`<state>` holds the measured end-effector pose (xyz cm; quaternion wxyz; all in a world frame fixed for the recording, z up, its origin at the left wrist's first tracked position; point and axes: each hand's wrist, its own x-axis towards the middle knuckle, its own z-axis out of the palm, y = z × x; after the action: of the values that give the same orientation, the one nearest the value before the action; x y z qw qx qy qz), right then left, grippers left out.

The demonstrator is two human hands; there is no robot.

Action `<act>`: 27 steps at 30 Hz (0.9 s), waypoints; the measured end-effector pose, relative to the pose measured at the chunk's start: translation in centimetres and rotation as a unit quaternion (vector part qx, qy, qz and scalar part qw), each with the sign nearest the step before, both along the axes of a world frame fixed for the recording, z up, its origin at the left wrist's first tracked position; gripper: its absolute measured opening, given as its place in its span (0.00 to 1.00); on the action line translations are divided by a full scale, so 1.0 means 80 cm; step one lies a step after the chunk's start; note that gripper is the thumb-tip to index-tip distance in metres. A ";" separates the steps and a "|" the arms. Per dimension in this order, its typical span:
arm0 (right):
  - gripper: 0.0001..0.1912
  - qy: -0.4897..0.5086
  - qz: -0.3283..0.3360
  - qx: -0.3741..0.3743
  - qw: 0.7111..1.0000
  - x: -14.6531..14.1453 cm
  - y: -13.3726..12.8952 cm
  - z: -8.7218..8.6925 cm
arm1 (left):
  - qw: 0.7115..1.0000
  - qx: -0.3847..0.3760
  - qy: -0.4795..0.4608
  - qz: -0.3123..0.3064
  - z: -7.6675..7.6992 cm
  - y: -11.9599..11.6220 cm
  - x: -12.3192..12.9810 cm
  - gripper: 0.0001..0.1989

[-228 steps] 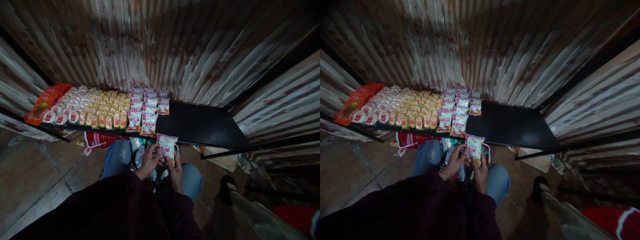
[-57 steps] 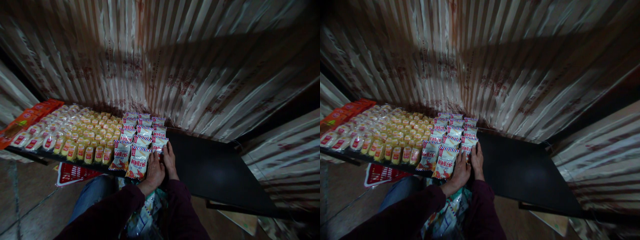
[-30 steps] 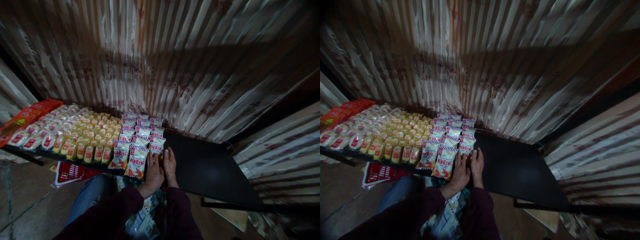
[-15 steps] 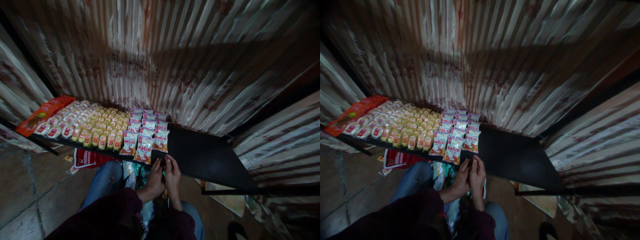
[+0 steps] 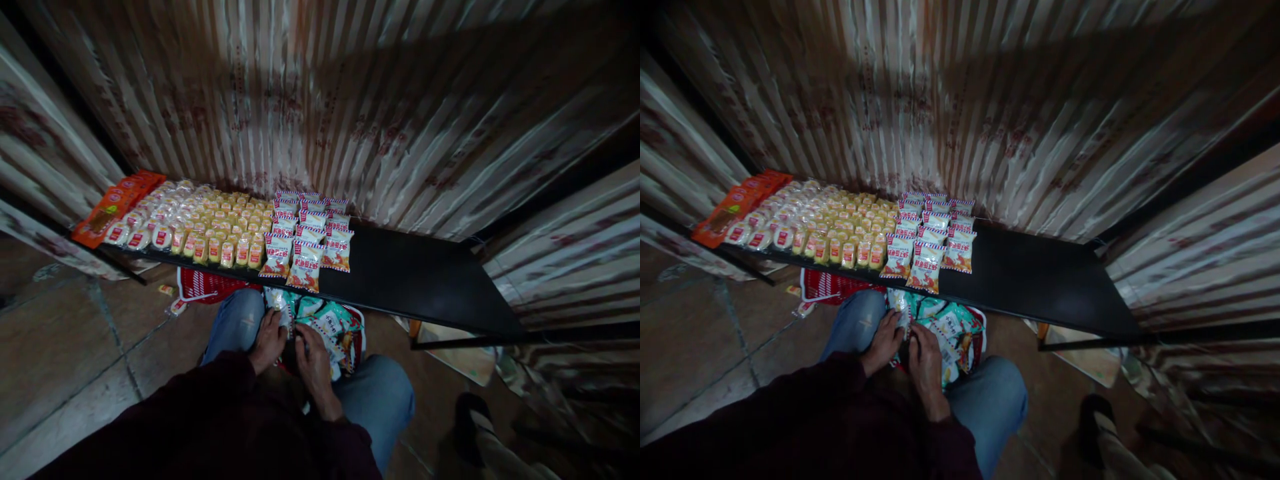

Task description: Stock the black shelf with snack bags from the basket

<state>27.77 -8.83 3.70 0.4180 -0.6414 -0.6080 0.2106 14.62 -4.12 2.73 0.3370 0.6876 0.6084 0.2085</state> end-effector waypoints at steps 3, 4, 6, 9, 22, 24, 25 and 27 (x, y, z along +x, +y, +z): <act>0.20 -0.015 0.000 -0.026 1.000 -0.017 -0.003 -0.024 | 0.998 -0.018 -0.057 -0.031 -0.022 -0.001 -0.002 0.24; 0.22 -0.012 -0.002 -0.038 0.999 -0.021 -0.005 -0.031 | 0.996 -0.016 -0.079 -0.038 -0.028 -0.003 -0.003 0.24; 0.24 0.005 -0.003 -0.060 0.998 -0.027 -0.009 -0.043 | 0.992 -0.010 -0.119 -0.042 -0.038 -0.009 -0.007 0.25; 0.28 0.034 -0.006 -0.072 0.997 -0.031 -0.018 -0.052 | 0.984 0.003 -0.172 -0.035 -0.045 -0.018 -0.014 0.26; 0.26 0.036 -0.025 -0.027 0.999 -0.024 -0.012 -0.042 | 0.961 -0.005 -0.276 0.020 -0.035 -0.025 -0.023 0.29; 0.24 0.008 -0.016 -0.004 1.000 -0.025 -0.012 -0.041 | 0.958 -0.009 -0.286 0.023 -0.031 -0.024 -0.022 0.30; 0.24 -0.006 -0.017 0.006 1.000 -0.026 -0.013 -0.040 | 0.956 -0.015 -0.292 0.023 -0.028 -0.024 -0.022 0.30; 0.24 -0.026 -0.019 0.017 0.999 -0.029 -0.013 -0.038 | 0.952 -0.039 -0.304 0.023 -0.020 -0.023 -0.021 0.30</act>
<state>25.42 -9.91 0.63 0.4169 -0.6508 -0.6096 0.1760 12.98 -5.95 1.13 0.5276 0.5635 0.5010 0.3912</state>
